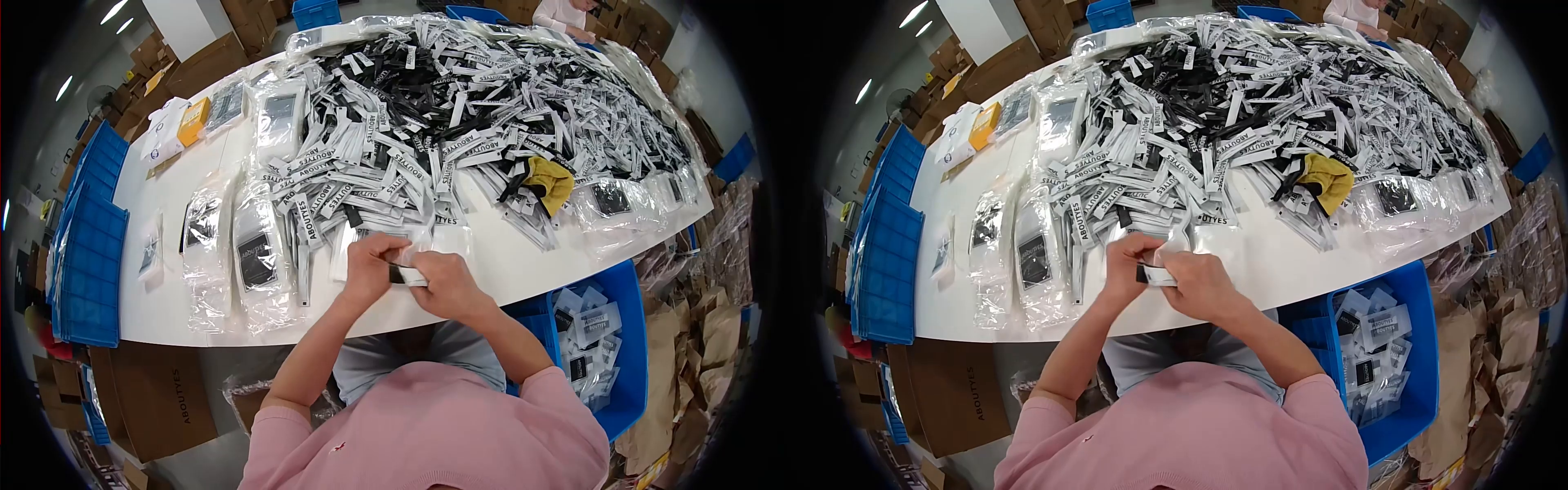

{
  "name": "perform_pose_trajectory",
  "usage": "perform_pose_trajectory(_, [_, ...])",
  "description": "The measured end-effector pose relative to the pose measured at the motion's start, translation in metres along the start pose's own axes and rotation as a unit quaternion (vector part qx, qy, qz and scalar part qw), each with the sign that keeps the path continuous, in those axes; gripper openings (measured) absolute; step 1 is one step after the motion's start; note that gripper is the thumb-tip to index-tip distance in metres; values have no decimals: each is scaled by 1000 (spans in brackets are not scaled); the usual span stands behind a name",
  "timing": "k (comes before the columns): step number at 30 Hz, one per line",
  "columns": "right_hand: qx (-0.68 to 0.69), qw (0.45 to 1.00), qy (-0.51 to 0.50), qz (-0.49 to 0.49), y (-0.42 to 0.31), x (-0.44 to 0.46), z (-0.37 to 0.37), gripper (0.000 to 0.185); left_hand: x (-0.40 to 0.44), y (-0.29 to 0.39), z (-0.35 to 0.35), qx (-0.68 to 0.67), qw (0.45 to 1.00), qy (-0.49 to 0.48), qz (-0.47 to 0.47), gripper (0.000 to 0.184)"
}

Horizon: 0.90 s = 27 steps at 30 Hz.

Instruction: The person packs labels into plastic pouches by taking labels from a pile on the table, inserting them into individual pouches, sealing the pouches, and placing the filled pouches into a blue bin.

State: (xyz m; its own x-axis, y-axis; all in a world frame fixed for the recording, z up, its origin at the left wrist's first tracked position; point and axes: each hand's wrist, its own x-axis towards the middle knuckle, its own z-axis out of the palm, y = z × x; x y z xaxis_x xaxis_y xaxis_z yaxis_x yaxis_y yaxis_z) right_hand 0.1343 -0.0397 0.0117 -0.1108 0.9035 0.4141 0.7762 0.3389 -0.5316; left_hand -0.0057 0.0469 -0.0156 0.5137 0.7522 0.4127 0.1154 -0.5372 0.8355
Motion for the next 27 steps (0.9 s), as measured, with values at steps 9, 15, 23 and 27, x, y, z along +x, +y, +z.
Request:
perform_pose_trajectory(9, [-5,995,98,5,29,5,-1,22,17,33,-20,139,985,7,-98,52])
perform_pose_trajectory(15, [41,991,105,75,17,8,6,43,28,21,-15,260,957,50,120,61])
perform_pose_trajectory(23, [435,861,-18,264,27,23,28,39,13,13,10,236,945,60,221,63])
perform_pose_trajectory(27, [366,919,-8,147,-2,15,43,30,16,4,-11,179,979,73,-62,65])
